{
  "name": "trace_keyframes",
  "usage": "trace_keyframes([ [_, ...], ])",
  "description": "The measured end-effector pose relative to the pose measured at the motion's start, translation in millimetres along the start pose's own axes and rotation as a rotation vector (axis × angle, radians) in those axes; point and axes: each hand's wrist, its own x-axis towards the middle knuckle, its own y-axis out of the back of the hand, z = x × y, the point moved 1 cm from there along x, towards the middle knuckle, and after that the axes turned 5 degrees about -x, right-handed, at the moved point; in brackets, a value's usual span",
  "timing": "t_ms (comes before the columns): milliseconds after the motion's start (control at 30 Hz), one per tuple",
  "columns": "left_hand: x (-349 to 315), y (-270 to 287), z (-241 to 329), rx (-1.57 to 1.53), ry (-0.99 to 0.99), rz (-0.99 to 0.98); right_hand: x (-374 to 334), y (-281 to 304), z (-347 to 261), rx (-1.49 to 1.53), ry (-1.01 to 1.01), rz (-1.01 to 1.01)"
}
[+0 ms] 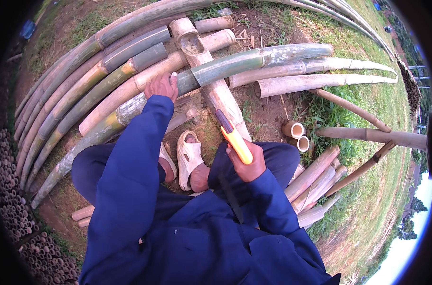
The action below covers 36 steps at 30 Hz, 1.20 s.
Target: The person sits on the ground and uses a hand saw to cut a long bamboo pole into shorter sections. They repeatedly position the pole, saw through it, and set the cut pieces aside.
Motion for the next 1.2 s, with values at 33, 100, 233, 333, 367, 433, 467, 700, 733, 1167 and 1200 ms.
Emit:
trace_keyframes([
  [33,-12.5,-4.8,1.3,0.001,-0.093,0.184,-3.2,-5.1,-1.5,0.008,-0.012,0.012],
  [100,-18.0,-12.7,-2.6,0.119,-0.110,0.166,-3.2,-6.9,-8.3,0.013,-0.058,0.005],
  [233,-14.3,-17.2,0.5,0.187,-0.135,0.225,0.6,-2.3,-6.5,0.064,-0.051,-0.008],
  [333,-3.1,-15.6,-2.5,0.141,-0.126,0.202,-11.7,0.4,-25.2,0.025,-0.005,-0.021],
  [367,2.0,-12.8,-5.2,0.147,-0.088,0.145,-26.8,6.8,-36.3,0.028,-0.009,-0.017],
  [433,3.3,-2.8,-2.4,0.172,-0.020,0.004,-63.2,31.0,-37.8,0.003,-0.049,-0.011],
  [467,2.4,-3.0,-1.0,0.159,-0.034,0.026,-80.0,43.9,-37.1,-0.015,-0.069,-0.031],
  [700,13.1,6.2,9.0,0.173,0.076,-0.144,-46.1,37.4,-34.6,0.057,-0.065,-0.014],
  [733,17.6,9.2,12.5,0.154,0.052,-0.138,-26.8,25.5,-24.3,0.062,-0.018,0.015],
  [1167,-3.4,-2.2,-1.9,0.090,-0.067,0.060,-60.8,41.7,-27.8,-0.002,-0.033,-0.024],
  [1200,-4.6,-0.2,-4.1,0.102,-0.026,-0.004,-46.0,30.4,-20.8,0.028,-0.057,-0.024],
])
